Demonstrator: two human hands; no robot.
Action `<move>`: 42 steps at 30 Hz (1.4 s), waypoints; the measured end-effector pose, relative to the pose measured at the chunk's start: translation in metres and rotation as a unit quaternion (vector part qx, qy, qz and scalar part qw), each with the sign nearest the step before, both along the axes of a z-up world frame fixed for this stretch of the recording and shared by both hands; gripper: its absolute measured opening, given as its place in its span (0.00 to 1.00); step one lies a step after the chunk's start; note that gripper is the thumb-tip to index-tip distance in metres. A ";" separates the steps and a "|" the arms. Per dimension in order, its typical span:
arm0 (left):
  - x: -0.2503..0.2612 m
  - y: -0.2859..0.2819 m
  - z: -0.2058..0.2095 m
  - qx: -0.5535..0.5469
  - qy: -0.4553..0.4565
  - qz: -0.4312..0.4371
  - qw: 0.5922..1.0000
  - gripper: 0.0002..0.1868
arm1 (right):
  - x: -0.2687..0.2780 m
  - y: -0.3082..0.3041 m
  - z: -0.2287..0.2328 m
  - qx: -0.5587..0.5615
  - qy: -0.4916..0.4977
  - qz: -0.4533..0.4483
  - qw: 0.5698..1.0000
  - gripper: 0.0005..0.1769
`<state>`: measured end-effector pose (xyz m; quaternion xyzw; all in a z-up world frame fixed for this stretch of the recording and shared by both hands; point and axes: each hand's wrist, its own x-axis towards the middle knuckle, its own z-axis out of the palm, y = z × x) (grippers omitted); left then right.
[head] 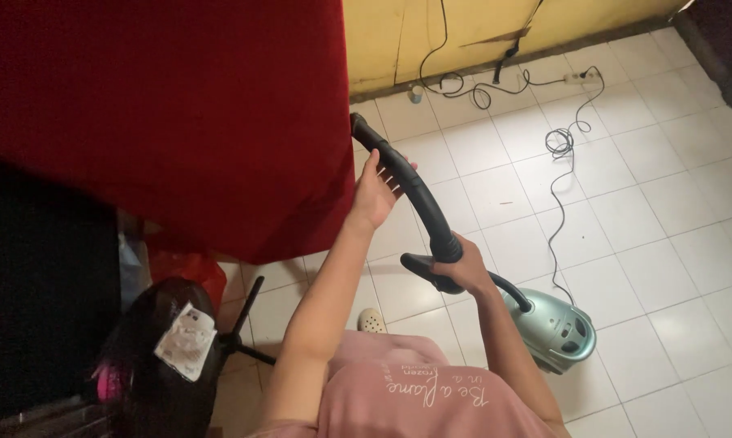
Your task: The person uses a vacuum cleaner with a hose attachment to clean the side of a red upholstered object. They move the nozzle up and down along the surface, occasionally using their left hand to hold the fabric taut. The person briefly picks up a small fan from the floor and sets it back down before continuing to vacuum the same area.
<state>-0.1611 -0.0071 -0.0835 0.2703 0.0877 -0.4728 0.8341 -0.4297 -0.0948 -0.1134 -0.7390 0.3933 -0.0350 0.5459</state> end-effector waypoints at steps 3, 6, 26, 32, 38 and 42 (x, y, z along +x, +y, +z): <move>-0.017 0.004 -0.009 0.005 0.009 0.018 1.000 0.15 | -0.014 0.021 0.017 -0.009 0.011 0.007 1.000 0.38; -0.036 0.012 0.004 0.005 0.029 0.044 0.999 0.16 | -0.028 0.032 0.033 -0.028 0.024 0.027 0.999 0.35; -0.038 0.210 0.004 0.001 0.059 0.223 0.973 0.12 | 0.004 0.164 0.074 -0.065 0.011 0.212 0.975 0.24; 0.022 0.275 -0.038 -0.014 0.095 0.280 0.955 0.12 | 0.078 0.192 0.029 -0.069 0.013 0.275 0.959 0.26; 0.080 0.318 -0.086 -0.008 0.113 0.307 0.945 0.13 | 0.147 0.218 0.002 -0.091 0.013 0.313 0.945 0.29; 0.104 0.327 -0.099 0.003 0.110 0.299 0.948 0.14 | 0.173 0.232 -0.005 -0.106 -0.005 0.313 0.944 0.35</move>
